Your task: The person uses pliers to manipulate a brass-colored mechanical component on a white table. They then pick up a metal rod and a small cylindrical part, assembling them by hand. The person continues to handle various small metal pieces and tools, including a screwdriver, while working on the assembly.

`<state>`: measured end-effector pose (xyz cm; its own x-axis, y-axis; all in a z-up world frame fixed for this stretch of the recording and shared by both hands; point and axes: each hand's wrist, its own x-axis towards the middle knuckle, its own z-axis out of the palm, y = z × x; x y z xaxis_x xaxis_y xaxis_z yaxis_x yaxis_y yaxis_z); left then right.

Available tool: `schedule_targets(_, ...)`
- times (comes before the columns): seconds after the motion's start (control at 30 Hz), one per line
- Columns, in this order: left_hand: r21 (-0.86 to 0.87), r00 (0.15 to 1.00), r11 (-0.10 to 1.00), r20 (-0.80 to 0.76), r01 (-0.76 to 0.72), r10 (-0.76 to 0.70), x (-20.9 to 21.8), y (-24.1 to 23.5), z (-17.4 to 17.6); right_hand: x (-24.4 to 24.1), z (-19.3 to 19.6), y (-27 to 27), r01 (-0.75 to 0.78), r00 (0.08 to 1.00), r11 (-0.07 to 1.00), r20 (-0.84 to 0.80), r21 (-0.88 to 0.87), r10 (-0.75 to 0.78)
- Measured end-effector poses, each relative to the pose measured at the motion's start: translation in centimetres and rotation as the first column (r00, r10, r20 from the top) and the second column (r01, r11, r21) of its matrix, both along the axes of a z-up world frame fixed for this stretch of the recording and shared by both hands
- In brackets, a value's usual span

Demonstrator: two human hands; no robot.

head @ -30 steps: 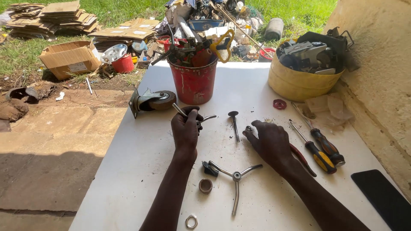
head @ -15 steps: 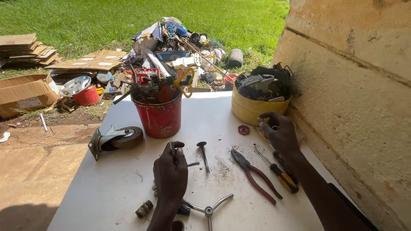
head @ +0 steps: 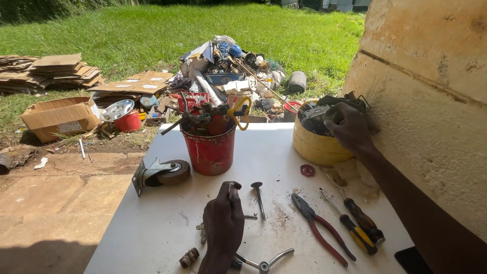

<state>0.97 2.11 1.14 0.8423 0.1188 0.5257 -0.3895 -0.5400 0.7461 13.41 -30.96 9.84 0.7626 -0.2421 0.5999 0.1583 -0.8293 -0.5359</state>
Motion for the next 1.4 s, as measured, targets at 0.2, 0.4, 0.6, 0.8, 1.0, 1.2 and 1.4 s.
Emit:
schedule_targets(0.2, 0.112, 0.996, 0.994, -0.087, 0.017, -0.007, -0.5, -0.3, 0.3, -0.4, 3.1, 14.6, -0.497, 0.847, 0.82, 0.046, -0.283, 0.529)
schedule_targets(0.4, -0.029, 0.999, 0.999, -0.019, 0.032, -0.032, -0.5, 0.2, 0.9, 2.2, 3.6, 22.5, -0.504, 0.862, 0.825, -0.094, -0.254, 0.498)
schedule_targets(0.6, -0.359, 0.954, 0.895, -0.035, 0.267, -0.299, -0.6, 1.0, 2.8, -6.6, 1.7, 20.6, -0.585, 0.81, 0.808, 0.008, -0.068, 0.586)
schedule_targets(0.8, -0.867, 0.854, 0.459, -0.081, 0.194, -0.513, -0.1, 0.9, 2.1, -13.8, -6.9, 18.9, -0.492, 0.871, 0.868, 0.045, 0.072, 0.49)
schedule_targets(1.0, -0.683, 0.842, 0.669, -0.146, 0.293, -0.519, -0.4, 0.0, 2.1, -14.4, -9.6, 19.1, -0.409, 0.911, 0.908, 0.005, -0.087, 0.411)
schedule_targets(1.2, -0.647, 0.806, 0.679, -0.162, 0.348, -0.569, -0.8, -0.4, 1.9, -14.6, -9.5, 18.9, -0.442, 0.886, 0.857, -0.021, 0.265, 0.463)
schedule_targets(1.4, -0.527, 0.828, 0.727, -0.078, 0.439, -0.556, -0.3, -0.8, 0.9, -15.0, -9.3, 17.7, -0.358, 0.907, 0.825, -0.046, 0.438, 0.418)
